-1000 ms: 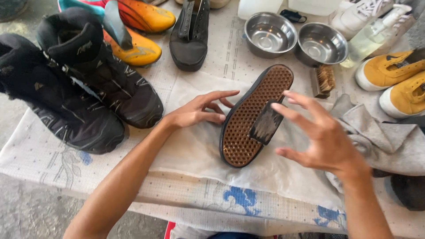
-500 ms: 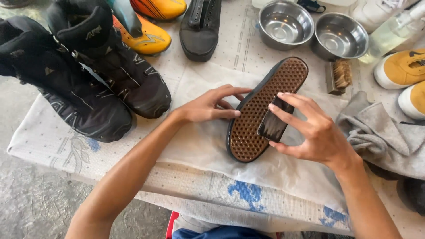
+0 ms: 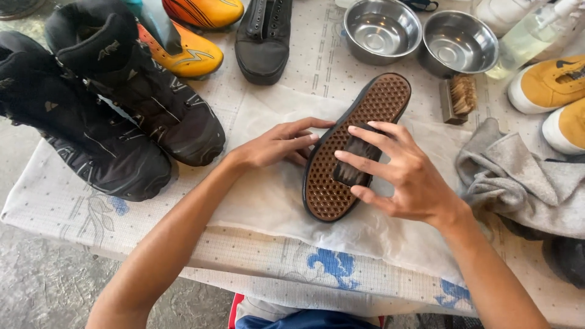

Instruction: Cleaning the sole and sides of a black sneaker using a brush, a cloth, and a small cleaning tool.

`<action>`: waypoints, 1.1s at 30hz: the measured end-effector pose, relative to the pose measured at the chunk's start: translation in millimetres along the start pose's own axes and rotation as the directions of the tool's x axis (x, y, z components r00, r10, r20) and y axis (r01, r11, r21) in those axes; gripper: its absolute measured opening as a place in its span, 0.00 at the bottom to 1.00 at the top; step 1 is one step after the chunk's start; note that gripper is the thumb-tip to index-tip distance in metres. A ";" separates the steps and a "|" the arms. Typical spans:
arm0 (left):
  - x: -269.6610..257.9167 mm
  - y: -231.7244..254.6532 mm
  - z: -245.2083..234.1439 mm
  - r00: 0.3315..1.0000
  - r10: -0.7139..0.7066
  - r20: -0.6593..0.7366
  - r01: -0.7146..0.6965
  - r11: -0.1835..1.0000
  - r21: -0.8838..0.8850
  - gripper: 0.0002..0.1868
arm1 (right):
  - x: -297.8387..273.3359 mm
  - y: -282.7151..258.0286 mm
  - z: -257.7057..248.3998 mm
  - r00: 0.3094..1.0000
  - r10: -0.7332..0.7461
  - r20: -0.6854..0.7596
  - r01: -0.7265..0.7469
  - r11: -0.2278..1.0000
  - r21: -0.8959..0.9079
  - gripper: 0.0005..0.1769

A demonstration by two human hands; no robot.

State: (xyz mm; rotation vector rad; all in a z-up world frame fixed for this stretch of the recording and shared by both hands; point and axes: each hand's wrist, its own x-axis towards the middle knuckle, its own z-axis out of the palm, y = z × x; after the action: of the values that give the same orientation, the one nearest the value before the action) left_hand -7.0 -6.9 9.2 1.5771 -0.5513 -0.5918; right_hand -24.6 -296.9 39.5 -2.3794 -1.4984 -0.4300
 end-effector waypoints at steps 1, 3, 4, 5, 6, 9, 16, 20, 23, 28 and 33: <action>1.2 -1.5 0.8 1.000 0.009 0.003 -0.009 1.000 -0.025 0.28 | -1.9 1.0 2.3 0.999 -0.037 -0.022 0.037 0.999 0.017 0.32; 2.8 0.0 1.8 1.000 0.020 0.012 -0.019 0.999 -0.042 0.28 | -1.3 -2.2 0.8 0.996 -0.069 -0.052 0.071 0.997 0.027 0.30; 2.8 2.1 2.6 1.000 -0.020 -0.014 0.020 0.999 -0.032 0.29 | 0.9 -6.3 -2.5 0.994 -0.090 -0.055 0.092 0.995 0.036 0.29; 2.6 4.3 3.4 0.997 -0.060 -0.040 0.059 0.998 -0.023 0.31 | 3.1 -10.7 -5.7 0.992 -0.111 -0.059 0.114 0.992 0.046 0.27; 2.8 2.8 2.5 0.997 -0.060 -0.040 0.059 0.998 -0.020 0.31 | 4.7 -3.3 -5.1 0.992 -0.111 -0.062 0.114 0.992 0.046 0.27; 2.7 0.3 2.0 1.000 0.010 0.000 -0.010 1.000 0.022 0.32 | 6.1 12.1 -1.5 0.985 -0.014 -0.172 0.010 1.000 -0.025 0.29; 0.4 9.2 5.2 0.997 -0.060 -0.040 0.060 0.998 -0.017 0.36 | 3.4 -26.7 11.5 0.978 -0.138 -0.155 0.147 0.988 0.050 0.27; -2.1 11.2 6.2 0.997 -0.064 -0.036 0.063 0.997 -0.043 0.36 | 12.8 -15.0 9.6 0.929 -0.284 -0.239 0.284 0.958 -0.035 0.31; -0.8 14.1 5.3 0.994 -0.102 -0.046 0.100 0.994 -0.037 0.38 | 10.1 25.5 3.0 0.974 0.084 -0.211 -0.131 0.966 -0.221 0.32; -2.0 14.5 3.6 0.994 -0.093 -0.050 0.091 0.995 -0.034 0.38 | 10.8 -14.2 11.1 0.974 -0.065 -0.215 0.034 0.988 -0.148 0.32; -2.9 10.6 6.4 0.995 -0.088 -0.048 0.086 0.996 -0.033 0.39 | 5.0 -27.6 12.9 0.978 -0.131 -0.164 0.114 0.987 -0.110 0.37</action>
State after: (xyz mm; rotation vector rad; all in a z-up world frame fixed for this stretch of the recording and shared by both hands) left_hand -13.4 -10.7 19.5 1.5885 -0.4365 -0.6222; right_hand -46.4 -276.3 32.3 -2.2634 -1.5832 -0.7349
